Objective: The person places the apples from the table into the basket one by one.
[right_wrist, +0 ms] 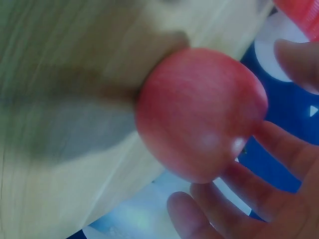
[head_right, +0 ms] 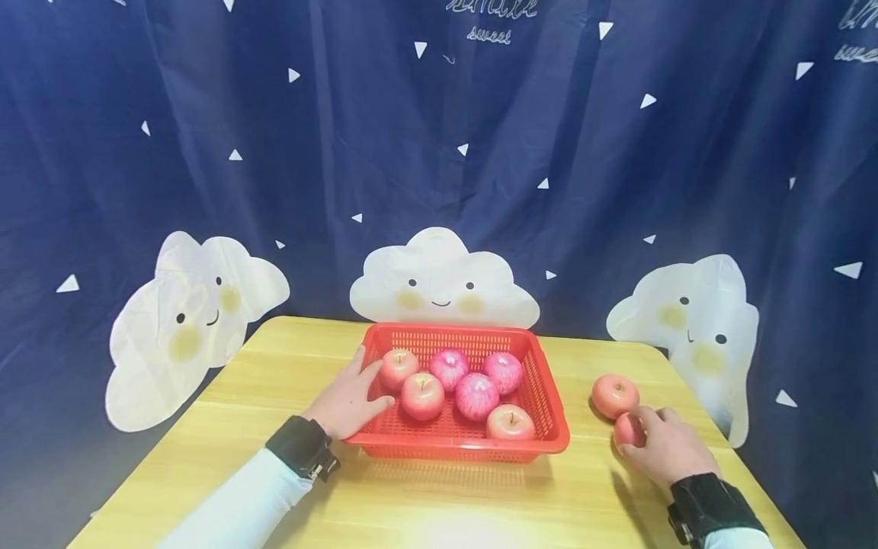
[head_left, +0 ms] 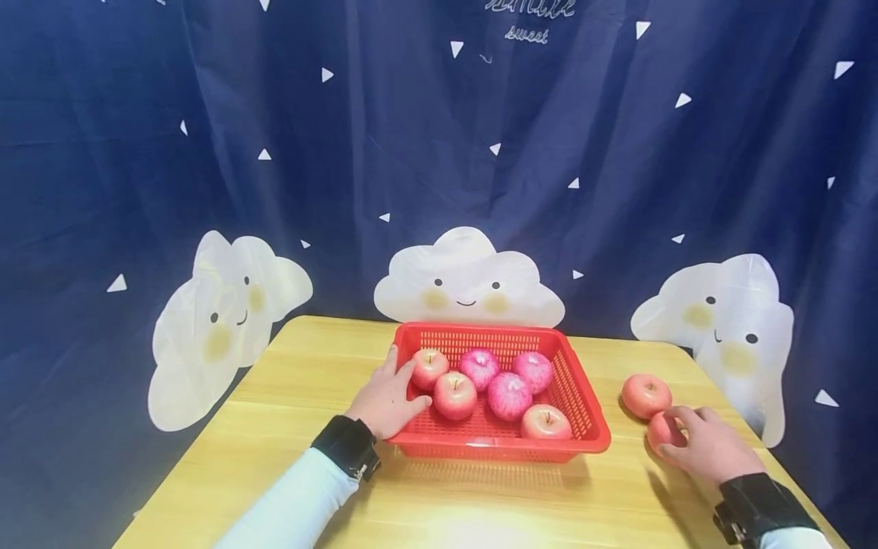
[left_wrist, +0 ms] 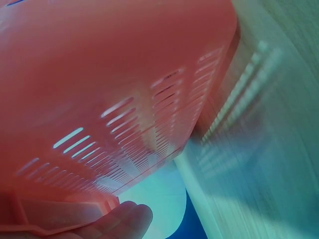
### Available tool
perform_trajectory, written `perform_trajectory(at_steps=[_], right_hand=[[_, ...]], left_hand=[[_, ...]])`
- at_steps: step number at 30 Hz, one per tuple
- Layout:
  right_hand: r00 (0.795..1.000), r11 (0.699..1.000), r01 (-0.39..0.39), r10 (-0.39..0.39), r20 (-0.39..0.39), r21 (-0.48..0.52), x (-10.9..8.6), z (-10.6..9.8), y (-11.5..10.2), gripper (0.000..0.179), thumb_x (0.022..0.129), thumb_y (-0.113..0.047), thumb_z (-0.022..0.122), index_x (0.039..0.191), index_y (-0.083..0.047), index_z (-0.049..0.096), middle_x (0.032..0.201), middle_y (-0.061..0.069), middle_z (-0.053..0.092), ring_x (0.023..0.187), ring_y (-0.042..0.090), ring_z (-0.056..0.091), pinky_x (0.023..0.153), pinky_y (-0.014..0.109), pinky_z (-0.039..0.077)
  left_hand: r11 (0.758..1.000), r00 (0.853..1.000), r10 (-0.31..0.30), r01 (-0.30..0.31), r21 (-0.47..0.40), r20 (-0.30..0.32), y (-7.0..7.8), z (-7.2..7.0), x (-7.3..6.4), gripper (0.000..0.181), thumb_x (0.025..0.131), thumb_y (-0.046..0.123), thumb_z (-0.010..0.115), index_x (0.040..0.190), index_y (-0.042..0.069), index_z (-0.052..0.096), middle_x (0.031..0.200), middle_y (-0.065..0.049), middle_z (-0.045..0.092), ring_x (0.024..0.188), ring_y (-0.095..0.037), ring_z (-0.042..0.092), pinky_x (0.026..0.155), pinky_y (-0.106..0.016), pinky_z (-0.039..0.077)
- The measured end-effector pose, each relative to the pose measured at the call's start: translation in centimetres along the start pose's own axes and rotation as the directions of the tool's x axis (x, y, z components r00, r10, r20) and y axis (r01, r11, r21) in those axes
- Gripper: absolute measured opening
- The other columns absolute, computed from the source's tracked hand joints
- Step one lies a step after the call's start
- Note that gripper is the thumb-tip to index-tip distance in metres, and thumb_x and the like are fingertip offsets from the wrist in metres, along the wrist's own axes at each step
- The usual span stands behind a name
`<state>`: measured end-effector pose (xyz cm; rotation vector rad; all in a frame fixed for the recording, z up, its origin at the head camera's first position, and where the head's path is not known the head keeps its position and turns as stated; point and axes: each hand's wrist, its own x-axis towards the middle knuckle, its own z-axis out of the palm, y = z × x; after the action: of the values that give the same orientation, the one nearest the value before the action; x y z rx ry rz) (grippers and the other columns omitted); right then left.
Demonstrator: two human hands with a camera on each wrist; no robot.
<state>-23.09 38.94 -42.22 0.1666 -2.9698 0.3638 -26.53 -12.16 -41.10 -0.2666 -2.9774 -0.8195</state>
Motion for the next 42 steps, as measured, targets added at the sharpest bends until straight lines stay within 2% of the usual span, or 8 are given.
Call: perform_trajectory(at_steps=[7,13,17,21,28,32,37,42], right_hand=[[0.998,0.998,-0.055,0.055,0.026,0.018,0.0,0.9,0.1,0.072,0.074,-0.038,0.085,0.126,0.003,0.056,0.102,0.03,0.051,0.084,0.043,0.059,0.067,0.06,0.051],[0.994,0.995,-0.097,0.096,0.054,0.024,0.8,0.8,0.4,0.068,0.076,-0.033,0.084,0.123,0.002,0.051,0.096,0.028,0.052,0.085,0.04,0.055,0.063,0.055,0.05],[0.997,0.997,-0.067,0.065,0.043,0.03,0.8,0.5,0.3,0.066,0.078,-0.036,0.083,0.124,0.001,0.052,0.096,0.025,0.055,0.088,0.041,0.056,0.064,0.056,0.05],[1.0,0.998,-0.028,0.028,0.004,0.055,0.6,-0.2,-0.9,0.071,0.082,-0.04,0.079,0.134,0.0,0.052,0.103,0.027,0.055,0.09,0.04,0.058,0.065,0.055,0.051],[0.986,0.993,0.056,-0.039,-0.162,0.105,1.0,-1.7,-5.1,0.075,0.08,-0.036,0.08,0.137,0.003,0.053,0.113,0.03,0.05,0.098,0.041,0.051,0.064,0.044,0.046],[0.963,0.978,0.138,-0.097,-0.252,0.154,1.5,-2.5,-8.6,0.074,0.078,-0.03,0.082,0.136,0.004,0.053,0.121,0.031,0.047,0.104,0.044,0.05,0.072,0.053,0.049],[0.952,0.958,0.241,-0.203,-0.23,0.152,2.2,-3.0,-13.0,0.072,0.08,-0.029,0.081,0.14,-0.001,0.053,0.126,0.026,0.056,0.111,0.042,0.053,0.083,0.063,0.047],[0.943,0.939,0.318,-0.298,-0.15,0.135,3.3,-2.6,-17.0,0.073,0.08,-0.033,0.081,0.143,-0.008,0.053,0.129,0.016,0.062,0.116,0.038,0.055,0.093,0.062,0.046]], left_hand=[[1.0,1.0,0.009,-0.009,0.004,-0.004,0.0,0.1,-0.1,0.089,0.084,0.044,0.076,0.159,0.017,0.036,0.167,-0.014,0.017,0.141,-0.041,0.037,0.101,-0.059,0.047],[1.0,1.0,0.002,-0.002,-0.003,-0.001,0.0,0.0,0.2,0.089,0.085,0.044,0.076,0.159,0.019,0.035,0.168,-0.012,0.015,0.143,-0.04,0.036,0.101,-0.059,0.047],[1.0,1.0,0.005,-0.005,-0.011,0.002,0.1,-0.1,0.4,0.089,0.085,0.044,0.076,0.16,0.019,0.034,0.168,-0.012,0.014,0.144,-0.039,0.035,0.102,-0.059,0.046],[1.0,1.0,0.0,0.0,-0.008,0.003,0.1,-0.4,0.6,0.091,0.085,0.045,0.076,0.161,0.02,0.032,0.168,-0.011,0.013,0.144,-0.038,0.034,0.102,-0.058,0.046],[1.0,1.0,-0.008,0.008,-0.003,0.016,0.0,-0.3,0.6,0.091,0.085,0.045,0.076,0.161,0.019,0.032,0.168,-0.01,0.012,0.144,-0.037,0.034,0.102,-0.057,0.047],[1.0,1.0,-0.023,0.023,-0.003,0.015,-0.2,-0.3,0.7,0.092,0.085,0.046,0.076,0.161,0.021,0.031,0.169,-0.009,0.011,0.144,-0.037,0.034,0.102,-0.058,0.047],[1.0,0.999,-0.028,0.028,-0.002,0.024,-0.2,-0.3,0.6,0.092,0.084,0.046,0.076,0.161,0.022,0.031,0.169,-0.009,0.011,0.143,-0.037,0.035,0.102,-0.058,0.047],[0.999,0.999,-0.037,0.037,-0.008,0.04,0.2,-0.3,1.0,0.092,0.085,0.048,0.074,0.161,0.023,0.029,0.169,-0.007,0.008,0.145,-0.036,0.032,0.103,-0.056,0.046]])
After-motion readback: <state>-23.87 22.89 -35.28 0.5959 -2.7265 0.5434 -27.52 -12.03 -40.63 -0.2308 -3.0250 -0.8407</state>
